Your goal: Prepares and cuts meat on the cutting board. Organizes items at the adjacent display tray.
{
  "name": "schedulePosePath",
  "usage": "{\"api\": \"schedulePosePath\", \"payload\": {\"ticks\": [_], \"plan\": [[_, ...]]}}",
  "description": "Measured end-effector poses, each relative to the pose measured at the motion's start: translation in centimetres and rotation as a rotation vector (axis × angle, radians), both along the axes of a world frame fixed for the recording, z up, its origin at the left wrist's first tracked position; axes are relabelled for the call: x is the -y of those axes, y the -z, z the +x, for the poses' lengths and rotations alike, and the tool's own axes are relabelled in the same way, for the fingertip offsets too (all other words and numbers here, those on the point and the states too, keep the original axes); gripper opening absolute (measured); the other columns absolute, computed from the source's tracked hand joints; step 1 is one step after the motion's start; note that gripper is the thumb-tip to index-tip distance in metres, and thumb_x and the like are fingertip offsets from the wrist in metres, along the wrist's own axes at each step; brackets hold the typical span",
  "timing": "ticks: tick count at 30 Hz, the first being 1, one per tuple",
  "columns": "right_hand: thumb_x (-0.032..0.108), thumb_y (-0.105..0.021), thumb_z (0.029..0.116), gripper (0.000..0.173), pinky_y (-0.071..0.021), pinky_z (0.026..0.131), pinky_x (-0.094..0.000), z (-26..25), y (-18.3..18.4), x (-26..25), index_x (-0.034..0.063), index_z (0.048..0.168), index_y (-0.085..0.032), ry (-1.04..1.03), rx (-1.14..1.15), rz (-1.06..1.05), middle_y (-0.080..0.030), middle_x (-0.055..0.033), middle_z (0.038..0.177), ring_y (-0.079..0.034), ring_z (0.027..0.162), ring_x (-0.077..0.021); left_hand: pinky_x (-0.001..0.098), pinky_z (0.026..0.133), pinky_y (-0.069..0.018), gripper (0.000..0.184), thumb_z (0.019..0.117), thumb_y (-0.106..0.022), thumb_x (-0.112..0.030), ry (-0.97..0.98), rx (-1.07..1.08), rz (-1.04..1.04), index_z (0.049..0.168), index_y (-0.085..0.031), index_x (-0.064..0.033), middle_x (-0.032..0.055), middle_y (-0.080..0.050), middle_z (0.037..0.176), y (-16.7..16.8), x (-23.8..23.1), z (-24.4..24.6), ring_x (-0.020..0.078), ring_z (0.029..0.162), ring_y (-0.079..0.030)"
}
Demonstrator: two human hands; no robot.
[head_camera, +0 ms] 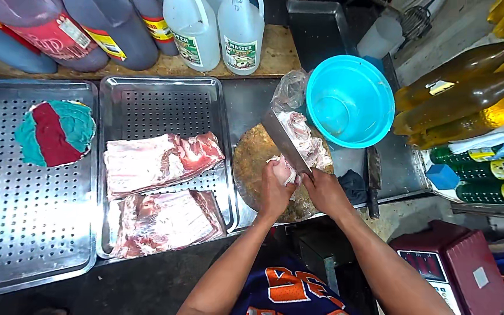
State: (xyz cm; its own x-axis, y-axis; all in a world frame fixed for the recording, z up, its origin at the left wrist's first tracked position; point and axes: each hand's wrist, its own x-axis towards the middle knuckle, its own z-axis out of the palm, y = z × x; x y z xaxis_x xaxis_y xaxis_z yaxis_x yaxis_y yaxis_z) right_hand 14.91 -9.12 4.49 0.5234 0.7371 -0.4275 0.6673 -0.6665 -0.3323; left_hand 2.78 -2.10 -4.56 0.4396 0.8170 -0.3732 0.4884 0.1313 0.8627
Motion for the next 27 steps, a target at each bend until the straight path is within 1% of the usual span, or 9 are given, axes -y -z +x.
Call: {"api": "schedulePosePath", "payload": {"ticks": [4, 9, 12, 14, 18, 20, 22, 25, 27], "plan": [[0.042, -0.042, 0.1097, 0.039, -0.0543, 0.072, -0.0469, -0.7, 0.4, -0.4, 0.0106, 0.104, -0.063, 0.013, 0.008, -0.044, -0.063, -0.0083, 0.079, -0.066, 0.077, -0.0248, 0.0487, 0.102, -0.0537, 0.086, 0.0754, -0.087, -0.027, 0.025, -0.035, 0.003, 0.148, -0.042, -0.0163, 0.0141, -0.056, 0.141, -0.1, -0.3, -0.2, 0.0272, 0.122, -0.062], [0.044, -0.040, 0.1093, 0.041, -0.0547, 0.070, -0.0457, -1.0, 0.3, 1.0, 0.0111, 0.105, -0.064, -0.006, 0.049, -0.039, -0.063, -0.0069, 0.077, -0.066, 0.074, -0.0237, 0.0484, 0.103, -0.0533, 0.087, 0.0740, -0.089, -0.029, 0.026, -0.004, 0.017, 0.147, -0.043, -0.0158, 0.0141, -0.058, 0.138, 0.1, -0.4, -0.3, 0.0272, 0.122, -0.062], [0.043, -0.040, 0.1097, 0.042, -0.0560, 0.075, -0.0475, -0.8, 0.4, 0.9, 0.0104, 0.109, -0.066, -0.020, 0.041, -0.056, -0.066, -0.0089, 0.082, -0.069, 0.081, -0.0257, 0.0495, 0.103, -0.0534, 0.087, 0.0749, -0.089, -0.028, 0.041, 0.001, 0.011, 0.148, -0.042, -0.0164, 0.0152, -0.059, 0.137, -0.2, -0.3, -0.1, 0.0285, 0.122, -0.063], [0.044, -0.039, 0.1096, 0.043, -0.0564, 0.074, -0.0473, -1.0, 0.6, 0.9, 0.0111, 0.108, -0.066, -0.023, 0.058, -0.063, -0.067, -0.0087, 0.081, -0.069, 0.081, -0.0259, 0.0493, 0.103, -0.0534, 0.087, 0.0754, -0.089, -0.028, 0.042, 0.000, 0.015, 0.148, -0.043, -0.0167, 0.0150, -0.059, 0.138, -0.1, -0.3, -0.2, 0.0282, 0.121, -0.063], [0.046, -0.039, 0.1095, 0.043, -0.0556, 0.070, -0.0454, -1.4, 1.1, 1.5, 0.0112, 0.105, -0.064, 0.015, 0.080, -0.039, -0.065, -0.0071, 0.077, -0.068, 0.076, -0.0242, 0.0489, 0.101, -0.0542, 0.084, 0.0761, -0.088, -0.029, 0.039, -0.019, 0.039, 0.146, -0.044, -0.0158, 0.0145, -0.060, 0.135, 0.0, -0.1, -0.2, 0.0272, 0.119, -0.064], [0.045, -0.038, 0.1097, 0.043, -0.0563, 0.071, -0.0460, -1.7, 0.8, 1.6, 0.0109, 0.107, -0.064, 0.009, 0.095, -0.079, -0.066, -0.0080, 0.079, -0.069, 0.078, -0.0255, 0.0485, 0.100, -0.0545, 0.082, 0.0761, -0.087, -0.028, 0.020, -0.026, 0.033, 0.145, -0.044, -0.0162, 0.0139, -0.062, 0.133, -0.1, -0.1, -0.1, 0.0268, 0.117, -0.065], [0.044, -0.036, 0.1100, 0.043, -0.0570, 0.075, -0.0474, -2.0, 0.1, 2.0, 0.0104, 0.110, -0.063, 0.011, 0.095, -0.154, -0.067, -0.0097, 0.084, -0.070, 0.084, -0.0275, 0.0480, 0.099, -0.0550, 0.080, 0.0766, -0.086, -0.026, 0.004, -0.025, 0.026, 0.144, -0.045, -0.0156, 0.0139, -0.063, 0.130, -0.1, -0.1, 0.0, 0.0266, 0.116, -0.066], [0.042, -0.038, 0.1103, 0.042, -0.0576, 0.081, -0.0506, -2.6, -0.7, 4.7, 0.0078, 0.118, -0.061, 0.051, 0.039, -0.247, -0.069, -0.0129, 0.092, -0.071, 0.090, -0.0305, 0.0477, 0.098, -0.0556, 0.078, 0.0772, -0.085, -0.024, 0.008, -0.043, 0.005, 0.144, -0.046, -0.0167, 0.0131, -0.065, 0.129, -0.5, 0.0, 0.1, 0.0258, 0.115, -0.067], [0.041, -0.040, 0.1102, 0.041, -0.0572, 0.082, -0.0512, -2.8, -1.1, 7.8, 0.0068, 0.119, -0.062, 0.090, -0.040, -0.246, -0.069, -0.0134, 0.093, -0.070, 0.089, -0.0301, 0.0484, 0.097, -0.0556, 0.076, 0.0770, -0.084, -0.022, 0.006, -0.014, -0.024, 0.143, -0.047, -0.0161, 0.0140, -0.065, 0.126, -0.7, -0.1, 0.0, 0.0263, 0.113, -0.067]]}}
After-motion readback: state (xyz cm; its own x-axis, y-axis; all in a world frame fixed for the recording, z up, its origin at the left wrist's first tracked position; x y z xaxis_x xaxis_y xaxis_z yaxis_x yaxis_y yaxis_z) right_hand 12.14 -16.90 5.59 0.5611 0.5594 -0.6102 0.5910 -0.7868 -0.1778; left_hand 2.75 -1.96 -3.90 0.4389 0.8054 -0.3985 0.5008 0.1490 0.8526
